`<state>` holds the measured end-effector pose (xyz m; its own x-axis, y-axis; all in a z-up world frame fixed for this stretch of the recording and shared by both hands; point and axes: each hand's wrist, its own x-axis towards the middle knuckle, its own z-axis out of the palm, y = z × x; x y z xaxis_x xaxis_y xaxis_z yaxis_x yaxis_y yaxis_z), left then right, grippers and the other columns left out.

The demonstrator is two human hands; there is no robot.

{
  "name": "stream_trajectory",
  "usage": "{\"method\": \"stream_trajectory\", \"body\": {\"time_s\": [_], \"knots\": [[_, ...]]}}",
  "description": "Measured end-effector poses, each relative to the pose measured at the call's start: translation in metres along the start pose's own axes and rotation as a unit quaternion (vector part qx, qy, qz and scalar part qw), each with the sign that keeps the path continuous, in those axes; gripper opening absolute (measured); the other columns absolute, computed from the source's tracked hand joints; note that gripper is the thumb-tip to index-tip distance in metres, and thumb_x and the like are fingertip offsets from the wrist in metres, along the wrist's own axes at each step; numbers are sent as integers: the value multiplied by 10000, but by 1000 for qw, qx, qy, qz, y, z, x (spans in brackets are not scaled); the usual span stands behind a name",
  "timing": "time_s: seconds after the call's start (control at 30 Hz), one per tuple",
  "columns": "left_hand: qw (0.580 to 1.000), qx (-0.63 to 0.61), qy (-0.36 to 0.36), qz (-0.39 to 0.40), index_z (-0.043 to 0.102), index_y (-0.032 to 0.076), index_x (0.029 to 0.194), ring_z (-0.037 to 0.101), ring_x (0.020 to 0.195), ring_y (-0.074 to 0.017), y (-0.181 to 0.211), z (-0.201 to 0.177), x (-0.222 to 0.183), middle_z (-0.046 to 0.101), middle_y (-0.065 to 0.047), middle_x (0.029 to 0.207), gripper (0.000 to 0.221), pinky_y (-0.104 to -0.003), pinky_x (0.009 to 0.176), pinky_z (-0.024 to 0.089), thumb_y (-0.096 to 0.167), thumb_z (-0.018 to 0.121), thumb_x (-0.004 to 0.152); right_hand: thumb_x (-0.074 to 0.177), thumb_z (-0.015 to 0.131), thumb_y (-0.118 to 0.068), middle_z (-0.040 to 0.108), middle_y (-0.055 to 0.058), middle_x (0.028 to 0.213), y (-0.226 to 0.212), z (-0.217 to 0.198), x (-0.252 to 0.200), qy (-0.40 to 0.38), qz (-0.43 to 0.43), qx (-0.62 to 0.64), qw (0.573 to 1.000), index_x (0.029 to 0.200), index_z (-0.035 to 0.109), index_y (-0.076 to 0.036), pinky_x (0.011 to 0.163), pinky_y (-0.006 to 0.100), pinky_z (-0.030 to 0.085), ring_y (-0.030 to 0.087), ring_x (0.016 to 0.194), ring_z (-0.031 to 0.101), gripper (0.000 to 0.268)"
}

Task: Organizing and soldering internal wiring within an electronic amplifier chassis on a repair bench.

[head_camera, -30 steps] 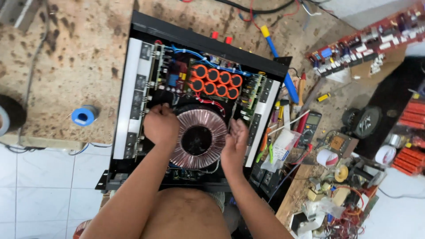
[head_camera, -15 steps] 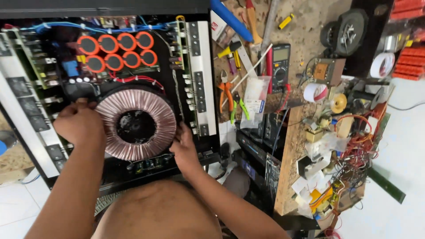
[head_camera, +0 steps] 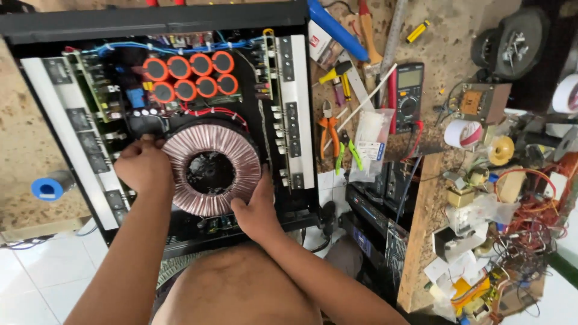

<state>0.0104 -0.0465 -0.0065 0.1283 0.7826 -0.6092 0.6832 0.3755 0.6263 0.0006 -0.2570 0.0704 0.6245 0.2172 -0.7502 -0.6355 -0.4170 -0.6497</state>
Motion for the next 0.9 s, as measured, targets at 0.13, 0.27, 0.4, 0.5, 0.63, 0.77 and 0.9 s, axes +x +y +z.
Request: {"method": "stream_trajectory", "body": {"time_s": [0.13, 0.27, 0.4, 0.5, 0.63, 0.77, 0.9], "knots": [[991, 119, 39, 50, 747, 185, 771, 658, 530, -90, -31, 5, 29, 714, 32, 629, 253, -217, 464, 509, 272, 695, 1003, 899, 637, -97, 228, 373, 1531, 1, 13, 16, 125, -191, -136, 964, 1602, 144, 55, 1148, 730, 228, 602, 1437, 240, 872], [988, 133, 57, 47, 753, 143, 799, 703, 655, -176, -6, -1, 4, 734, 12, 664, 230, -318, 597, 560, 276, 690, 976, 1028, 552, -323, 374, 364, 1484, -22, 14, 63, 156, -240, -182, 941, 1557, 274, 64, 1161, 625, 315, 537, 1375, 407, 711], [974, 212, 56, 63, 771, 172, 819, 746, 764, -230, 2, -4, -3, 748, 38, 704, 258, -409, 742, 592, 324, 640, 980, 1099, 404, -483, 660, 223, 1114, -23, 10, 107, 171, -232, -283, 914, 1283, 620, -23, 1002, 541, 456, 435, 1075, 633, 541], [975, 205, 64, 50, 778, 167, 851, 757, 781, -256, -1, -3, 0, 754, 48, 718, 262, -447, 736, 598, 351, 646, 982, 1094, 378, -537, 670, 185, 1010, -24, 10, 110, 168, -234, -324, 901, 1182, 647, -70, 941, 544, 461, 429, 1009, 640, 545], [971, 218, 64, 76, 781, 104, 905, 757, 803, -303, -11, -3, 5, 759, -14, 743, 284, -474, 739, 600, 339, 645, 990, 1087, 374, -578, 665, 173, 995, -14, 12, 113, 176, -214, -348, 896, 1163, 663, -91, 926, 545, 466, 431, 997, 643, 572], [969, 230, 52, 74, 786, 112, 976, 760, 851, -317, -19, -5, 18, 765, -48, 801, 285, -479, 773, 597, 353, 637, 1001, 1082, 417, -533, 680, 195, 973, -10, 18, 117, 218, -264, -344, 874, 1117, 676, -62, 913, 519, 504, 445, 953, 667, 539], [976, 199, 39, 79, 784, 120, 993, 755, 897, -248, -23, 1, 18, 772, -22, 826, 229, -432, 827, 570, 299, 643, 1017, 1027, 566, -448, 713, 149, 911, -6, 16, 117, 304, -334, -352, 820, 1090, 706, -77, 822, 454, 565, 369, 874, 712, 402]]}}
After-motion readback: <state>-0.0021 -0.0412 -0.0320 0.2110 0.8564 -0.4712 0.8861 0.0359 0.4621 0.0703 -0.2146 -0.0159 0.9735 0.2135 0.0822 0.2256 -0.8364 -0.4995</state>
